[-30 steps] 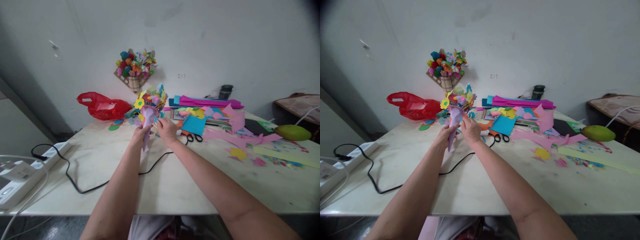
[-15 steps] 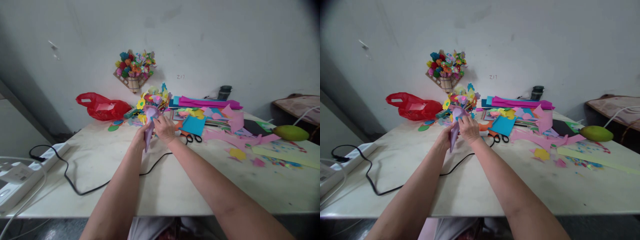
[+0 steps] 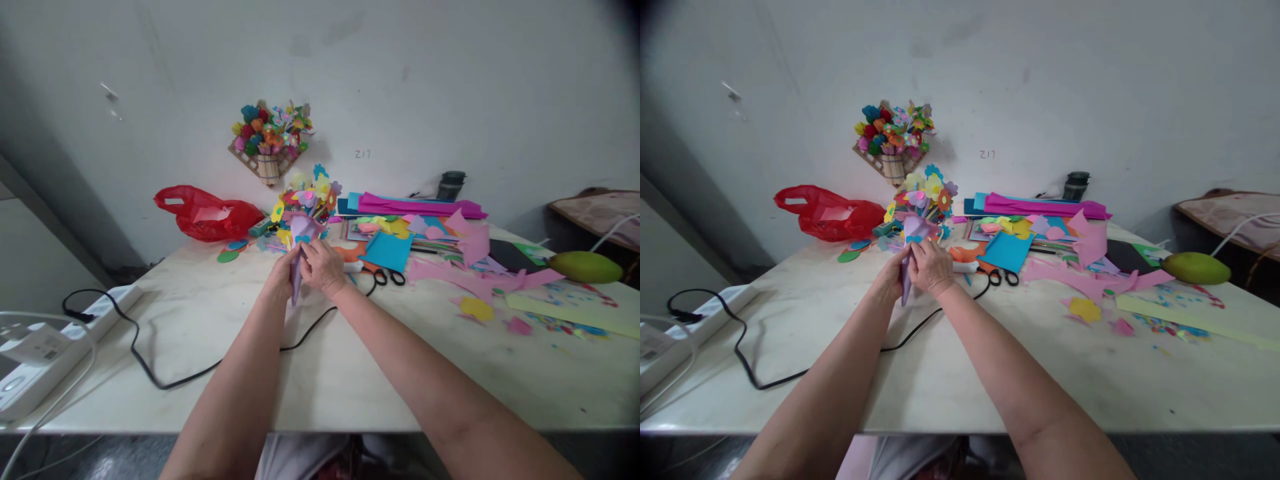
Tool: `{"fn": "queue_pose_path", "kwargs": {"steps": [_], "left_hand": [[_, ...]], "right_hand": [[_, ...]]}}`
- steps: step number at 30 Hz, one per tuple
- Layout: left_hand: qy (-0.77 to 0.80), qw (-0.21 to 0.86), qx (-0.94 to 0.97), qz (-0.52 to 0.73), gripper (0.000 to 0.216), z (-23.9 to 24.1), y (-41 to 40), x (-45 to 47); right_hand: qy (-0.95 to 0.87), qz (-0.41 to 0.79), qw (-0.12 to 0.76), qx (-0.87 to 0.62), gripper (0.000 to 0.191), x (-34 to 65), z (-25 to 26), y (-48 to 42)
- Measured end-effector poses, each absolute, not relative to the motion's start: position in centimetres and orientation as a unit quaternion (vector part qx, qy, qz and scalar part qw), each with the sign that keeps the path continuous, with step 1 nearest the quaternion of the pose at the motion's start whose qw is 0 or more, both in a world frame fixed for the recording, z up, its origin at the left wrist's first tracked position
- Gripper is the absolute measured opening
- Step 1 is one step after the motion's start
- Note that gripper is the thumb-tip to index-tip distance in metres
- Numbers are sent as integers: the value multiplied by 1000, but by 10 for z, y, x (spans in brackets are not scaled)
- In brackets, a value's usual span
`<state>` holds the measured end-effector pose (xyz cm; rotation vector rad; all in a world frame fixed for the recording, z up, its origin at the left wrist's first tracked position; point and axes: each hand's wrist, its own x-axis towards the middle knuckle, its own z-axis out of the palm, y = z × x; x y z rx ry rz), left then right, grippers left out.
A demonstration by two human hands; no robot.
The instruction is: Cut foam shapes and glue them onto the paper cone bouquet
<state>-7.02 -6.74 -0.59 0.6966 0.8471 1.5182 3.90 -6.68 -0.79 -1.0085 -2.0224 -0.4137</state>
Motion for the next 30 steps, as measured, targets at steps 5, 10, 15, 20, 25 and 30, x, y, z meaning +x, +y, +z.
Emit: {"fn": "queue_pose_path", "kwargs": {"steps": [5, 10, 15, 20, 25, 30], "left_hand": [[407, 592, 312, 622, 26, -5, -67, -76], [416, 597, 327, 603, 30, 0, -71, -76], [426, 599, 310, 602, 26, 1, -72, -74], [426, 605, 299, 603, 24, 1, -72, -74], [419, 613, 294, 602, 24, 2, -72, -73], [418, 614, 286, 605, 21, 2, -73, -72]], "right_hand": [[-770, -47, 495, -399, 41, 40, -16, -59], [-718, 24, 538, -440, 36, 43, -17, -54], [-746, -7, 492, -449, 38, 46, -12, -61], [-759, -37, 482, -436, 35, 46, -12, -65], [-750, -62, 481, -449, 34, 44, -14, -63], [-748, -70, 470, -463, 34, 42, -14, -62]]}}
